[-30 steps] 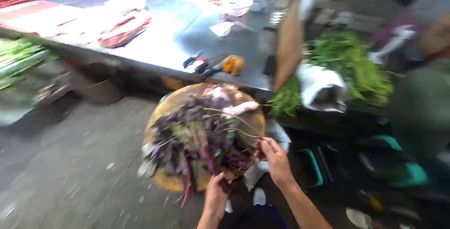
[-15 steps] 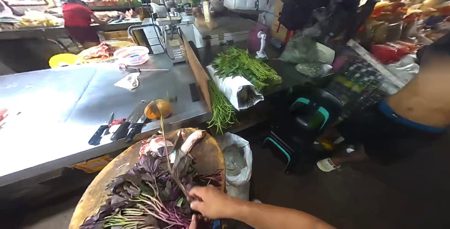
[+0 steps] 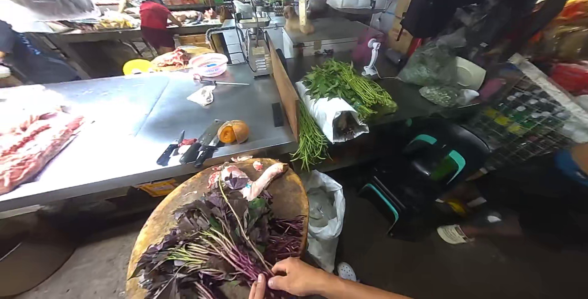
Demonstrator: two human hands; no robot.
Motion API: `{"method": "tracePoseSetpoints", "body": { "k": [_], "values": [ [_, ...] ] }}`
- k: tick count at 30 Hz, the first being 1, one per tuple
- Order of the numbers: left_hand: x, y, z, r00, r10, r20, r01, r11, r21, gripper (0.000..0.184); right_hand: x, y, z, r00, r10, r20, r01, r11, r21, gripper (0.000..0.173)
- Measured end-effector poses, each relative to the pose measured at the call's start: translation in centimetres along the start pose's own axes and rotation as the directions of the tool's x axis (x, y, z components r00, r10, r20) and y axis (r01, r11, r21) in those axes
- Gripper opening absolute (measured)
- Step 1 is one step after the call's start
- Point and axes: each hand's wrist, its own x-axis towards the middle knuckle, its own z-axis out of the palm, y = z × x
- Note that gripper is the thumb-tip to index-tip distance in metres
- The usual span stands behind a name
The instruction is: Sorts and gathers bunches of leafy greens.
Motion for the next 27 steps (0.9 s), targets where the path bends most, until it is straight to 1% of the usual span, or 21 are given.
{"method": "tracePoseSetpoints", "body": {
  "k": [2, 4, 6, 9, 12, 14, 17, 21, 24, 27],
  "values": [
    [-0.1, 0.2, 0.1, 1.0, -0.004, -0.023, 0.005, 0.999, 0.044, 0.029, 0.3, 0.8, 0.2, 1.0, -0.005, -0.031, 0.005, 1.0, 0.011, 0.041],
    [-0.2, 0.3, 0.7, 0.999, 0.011, -0.042, -0.01, 0.999, 0.04, 0.026, 0.4, 1.3, 0.2, 0.997, 0.003, -0.083, 0.0, 0.999, 0.048, 0.041],
    [-0.7, 0.4, 1.1, 0.999, 0.016, -0.051, -0.016, 1.0, 0.002, 0.028, 0.1, 1.2, 0.0, 0.998, 0.042, -0.051, -0.037, 0.994, 0.099, 0.04],
    [-0.7, 0.3, 0.6, 0.996, 0.004, -0.084, -0.006, 1.0, -0.029, 0.028, 0.4, 1.1, -0.1, 0.998, 0.065, 0.007, -0.065, 0.978, 0.199, 0.04],
    [-0.3, 0.2, 0.0, 0.997, -0.016, -0.073, 0.014, 0.999, -0.036, 0.029, 0.5, 1.5, -0.1, 0.997, 0.08, 0.002, -0.077, 0.954, 0.288, 0.038],
    [-0.4, 0.1, -0.2, 0.998, -0.022, -0.067, 0.019, 0.999, -0.04, 0.033, 0.6, 2.0, 0.0, 0.996, 0.084, 0.003, -0.08, 0.935, 0.346, 0.033],
    [-0.5, 0.0, -0.5, 1.0, -0.024, -0.019, 0.022, 0.995, -0.095, 0.038, 0.9, 2.1, 0.0, 0.996, 0.084, 0.004, -0.077, 0.887, 0.456, 0.023],
    [-0.6, -0.2, -1.1, 0.999, -0.041, 0.027, 0.045, 0.984, -0.174, 0.032, 0.7, 1.7, -0.5, 0.988, 0.146, 0.043, -0.14, 0.769, 0.624, 0.025],
    [-0.5, -0.5, -1.2, 0.998, -0.048, 0.033, 0.054, 0.98, -0.191, 0.024, 0.5, 1.6, -0.9, 0.979, 0.189, 0.075, -0.192, 0.737, 0.649, 0.027],
    [-0.5, -0.5, -0.7, 0.999, -0.052, -0.016, 0.049, 0.987, -0.153, 0.018, 0.4, 1.8, -0.8, 0.983, 0.166, 0.078, -0.18, 0.787, 0.59, 0.024]
  ]
}}
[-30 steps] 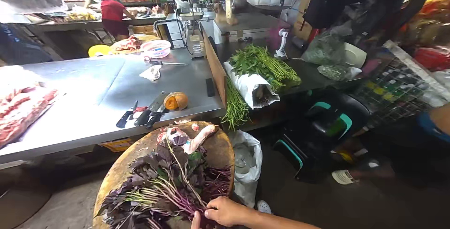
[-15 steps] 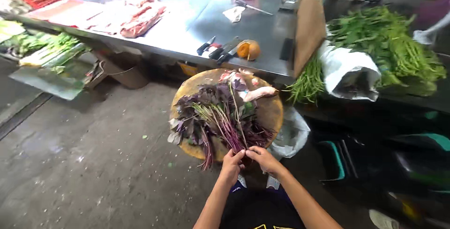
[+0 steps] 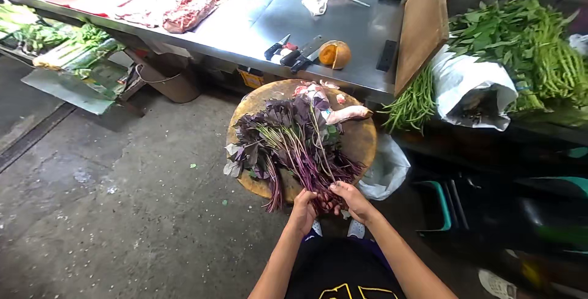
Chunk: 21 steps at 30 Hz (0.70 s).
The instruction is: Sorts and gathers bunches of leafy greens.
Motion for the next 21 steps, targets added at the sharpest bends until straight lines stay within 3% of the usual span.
{"method": "tracePoseSetpoints", "body": {
  "k": [6, 8, 11, 17, 21],
  "values": [
    [0.0, 0.3, 1.3, 0.998, -0.001, -0.056, 0.005, 0.997, 0.071, 0.022, 0.4, 0.0, 0.4, 0.999, -0.049, -0.008, 0.045, 0.965, -0.259, 0.04],
    [0.0, 0.6, 1.4, 0.998, -0.013, -0.055, 0.017, 0.997, 0.073, 0.024, 0.6, -0.4, 0.2, 0.999, -0.038, 0.015, 0.041, 0.953, -0.301, 0.034],
    [-0.3, 1.3, 1.3, 0.997, -0.04, -0.06, 0.045, 0.995, 0.086, 0.017, 0.5, -1.1, -0.1, 0.999, -0.036, 0.028, 0.043, 0.96, -0.276, 0.024],
    [-0.7, 1.5, 0.8, 0.998, -0.055, -0.036, 0.057, 0.997, 0.057, 0.02, 0.5, -1.7, -1.3, 0.999, -0.032, 0.015, 0.035, 0.973, -0.228, 0.027],
    [-0.5, 1.2, 1.0, 0.999, -0.037, -0.017, 0.039, 0.994, 0.106, 0.036, 0.6, -0.9, -0.5, 0.995, -0.063, 0.083, 0.094, 0.885, -0.457, 0.037]
  ]
}}
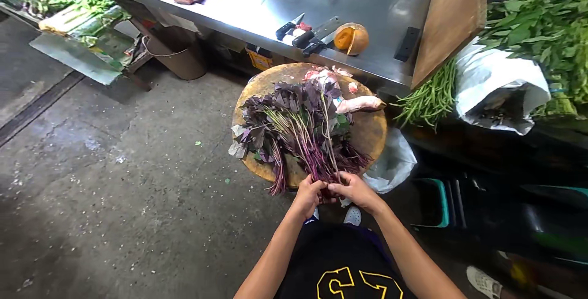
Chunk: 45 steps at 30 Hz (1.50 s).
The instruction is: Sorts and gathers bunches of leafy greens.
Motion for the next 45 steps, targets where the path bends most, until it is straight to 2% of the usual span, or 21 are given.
{"method": "tracePoseSetpoints", "body": {
  "k": [2, 3, 6, 8, 10, 11, 13, 15, 17, 19, 22, 26, 29, 32, 35, 36, 38, 41, 45],
  "values": [
    [0.1, 0.0, -0.2, 1.0, -0.002, 0.003, 0.002, 1.0, 0.019, 0.041, 0.3, 0.0, 0.5, 0.999, 0.005, -0.033, -0.01, 0.989, -0.146, 0.034],
    [0.0, 0.1, -0.3, 1.0, -0.012, 0.004, 0.012, 1.0, 0.016, 0.039, 0.4, 0.0, 0.6, 0.998, 0.013, -0.057, -0.022, 0.986, -0.163, 0.032],
    [-0.3, 0.3, -0.9, 0.999, -0.03, -0.02, 0.03, 0.999, 0.019, 0.02, 0.3, -0.4, 0.5, 0.992, 0.056, -0.114, -0.055, 0.998, 0.013, 0.031],
    [-0.3, 0.4, -1.4, 0.999, -0.027, -0.039, 0.028, 0.999, 0.016, 0.016, -0.1, -1.1, 0.3, 0.989, 0.077, -0.126, -0.059, 0.988, 0.142, 0.032],
    [-0.2, 0.1, -1.7, 0.998, -0.025, -0.063, 0.025, 1.0, -0.004, 0.012, -0.1, -1.4, 0.1, 0.991, 0.071, -0.114, -0.055, 0.988, 0.144, 0.038],
    [-0.2, 0.0, -1.8, 0.997, -0.019, -0.079, 0.018, 1.0, -0.009, 0.007, 0.0, -1.4, 0.0, 0.994, 0.059, -0.09, -0.05, 0.994, 0.095, 0.041],
    [-0.3, 0.2, -1.8, 0.991, 0.014, -0.131, -0.01, 1.0, 0.028, 0.018, 0.3, -1.5, -0.1, 0.999, 0.029, -0.028, -0.031, 0.995, -0.096, 0.045],
    [-1.1, 1.1, -1.9, 0.978, 0.086, -0.188, -0.056, 0.985, 0.163, 0.023, 0.3, -2.1, -0.4, 1.0, -0.025, -0.015, 0.02, 0.96, -0.28, 0.037],
    [-2.4, 3.1, -2.8, 0.962, 0.179, -0.204, -0.113, 0.948, 0.297, 0.023, -0.5, -4.1, -1.6, 0.988, -0.127, -0.092, 0.088, 0.936, -0.341, 0.033],
    [-4.4, 5.9, -4.2, 0.946, 0.268, -0.182, -0.181, 0.903, 0.389, 0.023, -2.4, -7.1, -4.2, 0.95, -0.234, -0.206, 0.158, 0.931, -0.329, 0.033],
    [-8.0, 10.7, -6.7, 0.939, 0.321, -0.126, -0.249, 0.885, 0.393, 0.023, -6.5, -11.4, -9.3, 0.887, -0.343, -0.31, 0.272, 0.929, -0.25, 0.032],
    [-11.4, 15.8, -9.5, 0.934, 0.356, -0.019, -0.325, 0.872, 0.365, 0.024, -11.7, -13.3, -14.4, 0.828, -0.473, -0.301, 0.433, 0.88, -0.193, 0.023],
    [-13.1, 18.9, -9.8, 0.907, 0.421, -0.007, -0.353, 0.769, 0.532, 0.017, -14.1, -12.6, -17.1, 0.784, -0.554, -0.279, 0.52, 0.832, -0.191, 0.023],
    [-14.3, 22.6, -10.5, 0.892, 0.451, -0.026, -0.249, 0.539, 0.805, 0.011, -16.2, -11.6, -20.2, 0.8, -0.521, -0.298, 0.505, 0.852, -0.135, 0.021],
    [-15.7, 26.4, -11.0, 0.875, 0.482, -0.046, -0.162, 0.382, 0.91, 0.015, -18.9, -10.2, -23.5, 0.827, -0.466, -0.315, 0.485, 0.874, -0.018, 0.014],
    [-16.3, 27.4, -10.8, 0.873, 0.484, -0.06, -0.151, 0.386, 0.91, 0.013, -19.8, -9.8, -24.5, 0.835, -0.453, -0.313, 0.483, 0.875, 0.024, 0.013],
    [-16.9, 28.9, -10.5, 0.885, 0.46, -0.072, -0.17, 0.464, 0.869, 0.011, -21.4, -8.8, -25.7, 0.845, -0.43, -0.317, 0.48, 0.872, 0.098, 0.014],
    [-15.7, 29.7, -10.3, 0.907, 0.422, -0.008, -0.262, 0.577, 0.774, 0.012, -22.9, -7.4, -26.3, 0.874, -0.362, -0.323, 0.418, 0.901, 0.121, 0.014],
    [-12.5, 28.1, -8.2, 0.902, 0.425, 0.081, -0.39, 0.716, 0.58, 0.034, -23.8, -6.1, -26.3, 0.89, -0.302, -0.341, 0.357, 0.928, 0.11, 0.013]
  ]
}}
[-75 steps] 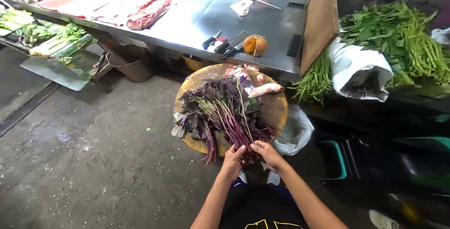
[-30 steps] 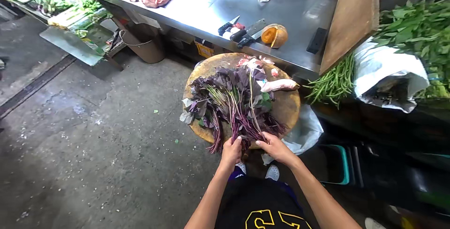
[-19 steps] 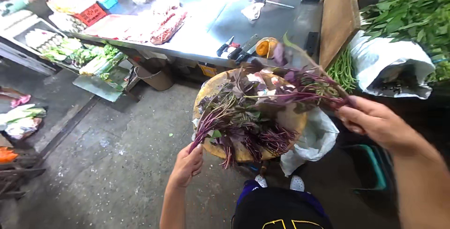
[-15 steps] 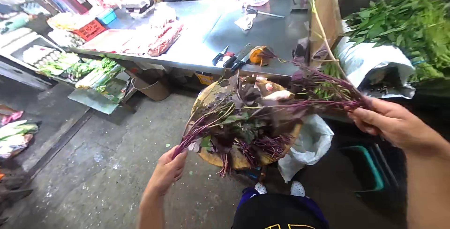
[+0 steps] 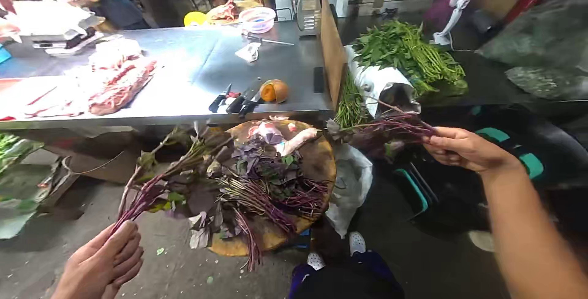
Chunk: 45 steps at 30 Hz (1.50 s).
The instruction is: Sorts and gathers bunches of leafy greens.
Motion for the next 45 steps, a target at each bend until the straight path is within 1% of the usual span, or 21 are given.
{"method": "tracePoseSetpoints", "body": {
  "k": [3, 6, 9, 12, 13, 14, 16, 19, 21, 23, 26, 28, 30, 32, 34, 36, 39, 40, 42, 44, 45],
  "values": [
    [1.8, -2.3, 4.6, 0.999, 0.034, -0.022, -0.039, 0.965, -0.258, 0.052, -0.8, 0.6, 0.4, 0.993, -0.011, -0.121, 0.007, 0.999, -0.039, 0.012],
    [2.9, -6.8, 9.8, 1.0, 0.017, 0.01, -0.009, 0.843, -0.537, 0.057, -0.3, 1.1, 2.2, 0.973, -0.063, -0.223, 0.045, 0.995, -0.084, 0.014],
    [3.5, -13.8, 15.2, 0.991, -0.108, 0.085, 0.136, 0.687, -0.714, 0.058, 1.1, 1.2, 4.7, 0.936, -0.179, -0.304, 0.133, 0.977, -0.167, 0.015],
    [2.5, -20.5, 19.6, 0.953, -0.279, 0.115, 0.246, 0.497, -0.832, 0.058, 3.5, 0.0, 8.3, 0.908, -0.258, -0.331, 0.131, 0.924, -0.359, 0.024],
    [1.9, -21.8, 20.5, 0.946, -0.301, 0.119, 0.255, 0.465, -0.848, 0.059, 4.4, -0.5, 9.5, 0.903, -0.274, -0.331, 0.127, 0.906, -0.403, 0.028],
    [1.4, -22.4, 21.0, 0.946, -0.306, 0.108, 0.248, 0.466, -0.849, 0.059, 5.2, -1.2, 10.7, 0.897, -0.292, -0.331, 0.13, 0.891, -0.435, 0.029],
    [0.3, -21.5, 20.5, 0.965, -0.258, 0.052, 0.189, 0.545, -0.817, 0.058, 6.9, -2.3, 12.9, 0.89, -0.332, -0.313, 0.155, 0.865, -0.477, 0.03],
    [-1.7, -16.6, 16.9, 0.998, -0.034, -0.058, -0.018, 0.697, -0.716, 0.058, 9.4, -2.9, 16.5, 0.891, -0.374, -0.259, 0.195, 0.828, -0.525, 0.034],
    [-3.1, -13.1, 13.8, 0.984, 0.119, -0.133, -0.176, 0.765, -0.62, 0.053, 11.2, -3.1, 19.9, 0.91, -0.356, -0.213, 0.192, 0.816, -0.545, 0.035],
    [-4.7, -10.3, 11.1, 0.96, 0.201, -0.193, -0.275, 0.793, -0.543, 0.046, 13.1, -2.3, 24.1, 0.932, -0.329, -0.155, 0.192, 0.807, -0.558, 0.036],
    [-7.2, -8.1, 9.0, 0.922, 0.268, -0.28, -0.378, 0.783, -0.494, 0.042, 15.8, 2.5, 30.9, 0.97, -0.24, -0.04, 0.178, 0.813, -0.555, 0.041],
    [-8.7, -7.5, 8.8, 0.9, 0.282, -0.332, -0.419, 0.772, -0.478, 0.041, 16.6, 8.1, 34.9, 0.995, -0.088, 0.044, 0.098, 0.83, -0.55, 0.044],
    [-9.9, -7.4, 9.0, 0.887, 0.285, -0.363, -0.439, 0.762, -0.475, 0.04, 16.4, 14.0, 37.4, 0.989, 0.109, 0.099, -0.042, 0.85, -0.526, 0.042],
    [-10.4, -8.0, 9.4, 0.886, 0.266, -0.379, -0.434, 0.765, -0.476, 0.038, 15.3, 18.1, 38.0, 0.955, 0.261, 0.139, -0.148, 0.828, -0.541, 0.041],
    [-10.2, -8.9, 9.9, 0.89, 0.242, -0.386, -0.419, 0.769, -0.483, 0.036, 14.4, 20.1, 37.6, 0.948, 0.283, 0.148, -0.156, 0.816, -0.557, 0.042],
    [-9.8, -9.3, 10.5, 0.898, 0.215, -0.385, -0.397, 0.773, -0.495, 0.036, 13.9, 20.2, 37.0, 0.955, 0.256, 0.149, -0.128, 0.81, -0.572, 0.047],
    [-8.2, -8.6, 11.8, 0.902, 0.21, -0.376, -0.384, 0.79, -0.479, 0.032, 13.3, 18.4, 35.5, 0.967, 0.199, 0.158, -0.071, 0.809, -0.584, 0.07],
    [-7.5, -8.3, 12.3, 0.905, 0.223, -0.362, -0.383, 0.797, -0.467, 0.032, 12.9, 17.5, 34.8, 0.965, 0.205, 0.161, -0.075, 0.809, -0.583, 0.074],
    [-5.7, -7.8, 13.8, 0.911, 0.265, -0.315, -0.388, 0.809, -0.442, 0.033, 11.8, 15.6, 32.9, 0.944, 0.272, 0.189, -0.144, 0.85, -0.506, 0.065],
    [-3.5, -7.7, 15.8, 0.916, 0.309, -0.255, -0.392, 0.823, -0.411, 0.043, 10.4, 13.6, 31.0, 0.935, 0.286, 0.21, -0.217, 0.93, -0.298, 0.047],
    [-2.4, -7.8, 17.0, 0.916, 0.325, -0.234, -0.396, 0.829, -0.395, 0.049, 9.5, 12.4, 30.1, 0.947, 0.247, 0.204, -0.208, 0.958, -0.196, 0.041]
  ]
}}
